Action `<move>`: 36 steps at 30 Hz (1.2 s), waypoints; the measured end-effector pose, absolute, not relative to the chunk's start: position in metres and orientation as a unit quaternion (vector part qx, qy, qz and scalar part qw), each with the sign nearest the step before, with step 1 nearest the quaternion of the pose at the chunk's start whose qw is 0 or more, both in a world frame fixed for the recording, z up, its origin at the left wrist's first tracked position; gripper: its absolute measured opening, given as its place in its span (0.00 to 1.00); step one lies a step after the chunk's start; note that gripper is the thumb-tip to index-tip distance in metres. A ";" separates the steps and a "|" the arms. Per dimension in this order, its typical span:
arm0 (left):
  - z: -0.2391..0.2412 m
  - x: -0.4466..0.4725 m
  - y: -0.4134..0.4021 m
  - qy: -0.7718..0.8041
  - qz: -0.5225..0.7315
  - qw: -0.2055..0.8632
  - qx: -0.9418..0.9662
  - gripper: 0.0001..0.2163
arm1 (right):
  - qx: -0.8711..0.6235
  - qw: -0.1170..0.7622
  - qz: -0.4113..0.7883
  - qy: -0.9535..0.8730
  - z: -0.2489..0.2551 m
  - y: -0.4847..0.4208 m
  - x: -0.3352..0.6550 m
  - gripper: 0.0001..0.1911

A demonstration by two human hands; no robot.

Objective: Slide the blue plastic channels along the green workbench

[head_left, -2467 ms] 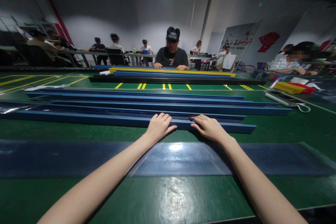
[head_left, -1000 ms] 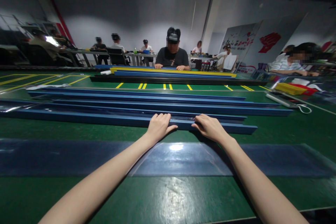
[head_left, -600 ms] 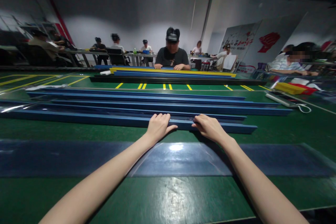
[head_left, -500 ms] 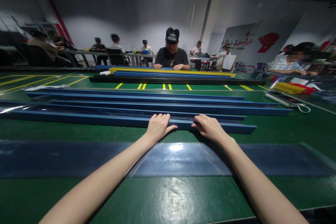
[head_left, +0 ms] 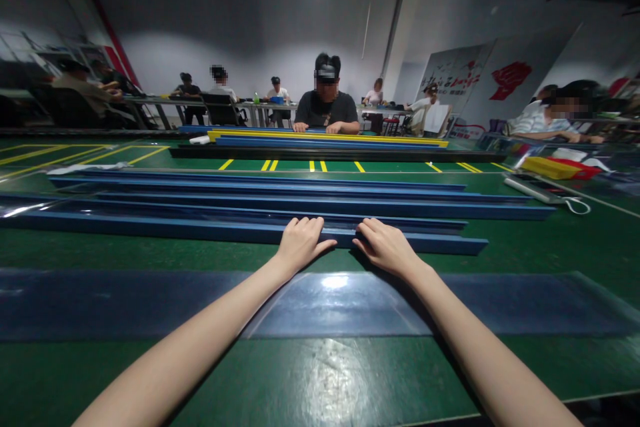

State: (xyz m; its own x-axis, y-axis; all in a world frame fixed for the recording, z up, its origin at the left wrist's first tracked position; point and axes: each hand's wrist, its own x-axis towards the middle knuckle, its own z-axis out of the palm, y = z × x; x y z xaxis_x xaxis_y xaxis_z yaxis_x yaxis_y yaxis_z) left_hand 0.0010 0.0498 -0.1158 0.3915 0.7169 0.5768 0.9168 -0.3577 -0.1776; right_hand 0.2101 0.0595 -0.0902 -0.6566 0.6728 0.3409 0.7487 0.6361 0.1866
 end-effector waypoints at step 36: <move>-0.113 0.000 0.051 -0.474 -0.210 0.253 -0.817 0.16 | -0.476 0.079 -0.142 -0.864 -0.074 0.065 0.248 0.05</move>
State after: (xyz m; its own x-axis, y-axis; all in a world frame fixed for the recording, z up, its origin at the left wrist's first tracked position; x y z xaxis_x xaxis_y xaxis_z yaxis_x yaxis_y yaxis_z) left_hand -0.0003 0.0506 -0.1132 0.4619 0.6686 0.5828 0.8809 -0.4221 -0.2139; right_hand 0.2481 0.0654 -0.0736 -0.5336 0.8008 0.2721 0.8457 0.5057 0.1702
